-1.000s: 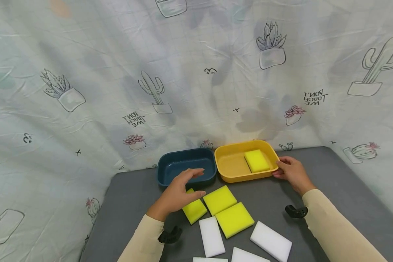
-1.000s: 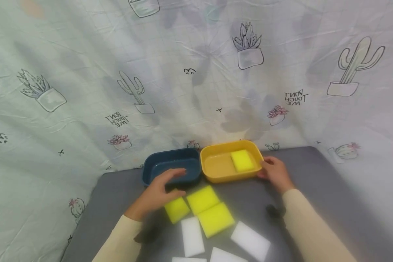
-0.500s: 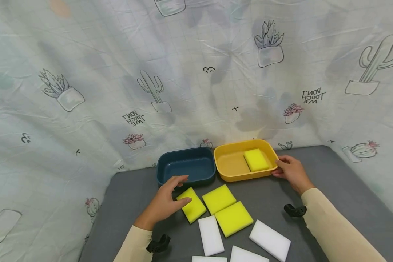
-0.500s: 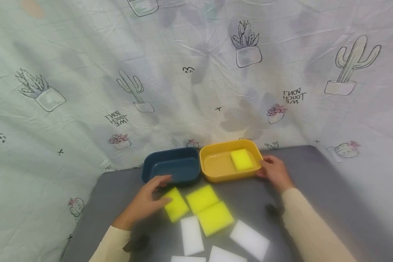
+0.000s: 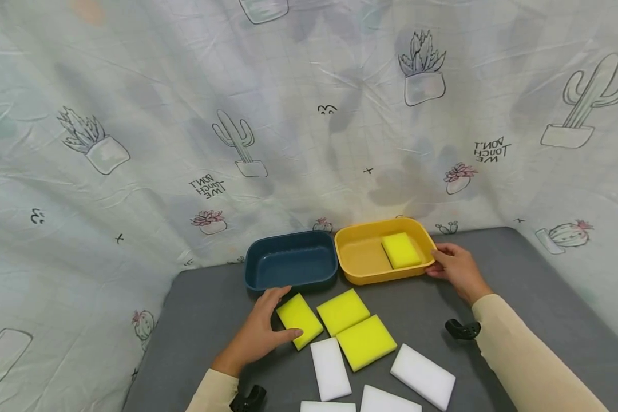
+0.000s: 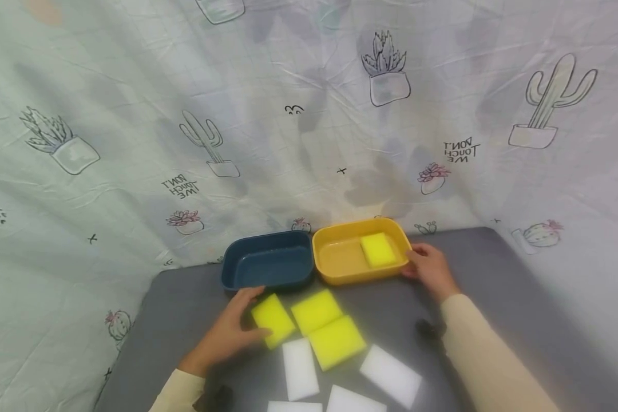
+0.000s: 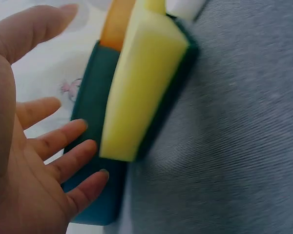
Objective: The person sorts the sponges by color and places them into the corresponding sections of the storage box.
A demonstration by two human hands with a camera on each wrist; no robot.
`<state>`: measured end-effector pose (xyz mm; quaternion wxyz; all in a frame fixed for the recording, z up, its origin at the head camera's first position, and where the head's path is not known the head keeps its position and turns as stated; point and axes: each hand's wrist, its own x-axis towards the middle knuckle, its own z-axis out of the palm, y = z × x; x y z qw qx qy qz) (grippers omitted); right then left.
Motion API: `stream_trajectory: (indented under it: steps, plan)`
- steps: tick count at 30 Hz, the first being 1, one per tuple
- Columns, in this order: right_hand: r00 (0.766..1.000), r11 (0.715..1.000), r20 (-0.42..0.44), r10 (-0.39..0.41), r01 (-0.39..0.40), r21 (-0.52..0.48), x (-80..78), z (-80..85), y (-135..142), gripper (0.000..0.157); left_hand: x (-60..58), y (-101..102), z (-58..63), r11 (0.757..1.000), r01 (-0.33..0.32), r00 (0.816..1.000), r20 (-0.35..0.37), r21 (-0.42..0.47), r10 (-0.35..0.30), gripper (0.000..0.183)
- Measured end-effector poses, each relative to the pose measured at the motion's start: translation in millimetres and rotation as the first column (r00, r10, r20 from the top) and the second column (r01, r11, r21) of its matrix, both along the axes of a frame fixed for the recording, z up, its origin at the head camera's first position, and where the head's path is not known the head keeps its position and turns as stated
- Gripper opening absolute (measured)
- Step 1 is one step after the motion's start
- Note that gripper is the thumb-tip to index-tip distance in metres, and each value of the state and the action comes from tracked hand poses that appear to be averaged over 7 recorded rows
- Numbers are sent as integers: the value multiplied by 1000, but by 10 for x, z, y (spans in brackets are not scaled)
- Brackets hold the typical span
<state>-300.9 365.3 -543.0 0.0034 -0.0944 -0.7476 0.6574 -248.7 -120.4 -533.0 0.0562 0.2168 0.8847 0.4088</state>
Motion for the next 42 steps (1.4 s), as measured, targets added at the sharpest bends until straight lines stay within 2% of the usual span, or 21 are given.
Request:
stream_trajectory:
  steps: [9, 16, 22, 30, 42]
  plan:
    - [999, 1000, 16, -29, 29, -1, -34, -7, -19, 54, -8, 12, -225, 999, 2, 999, 33, -48, 0, 109]
    - [999, 1000, 19, -31, 31, -1, -16, -6, -10, 54, 2, 49, -308, 997, 5, 1000, 28, -76, -3, 121]
    - [999, 1000, 25, -26, 26, 0, -13, -10, 10, 55, 10, 79, -331, 997, -20, 999, 45, -80, 24, 125]
    - [999, 1000, 18, -26, 26, 5, -14, -22, 24, 54, 0, 78, -392, 997, -17, 999, 37, -74, 20, 122]
    - [1000, 1000, 5, -21, 21, -10, -44, -6, 19, 53, 13, 66, -286, 998, -35, 999, 34, -51, 37, 117]
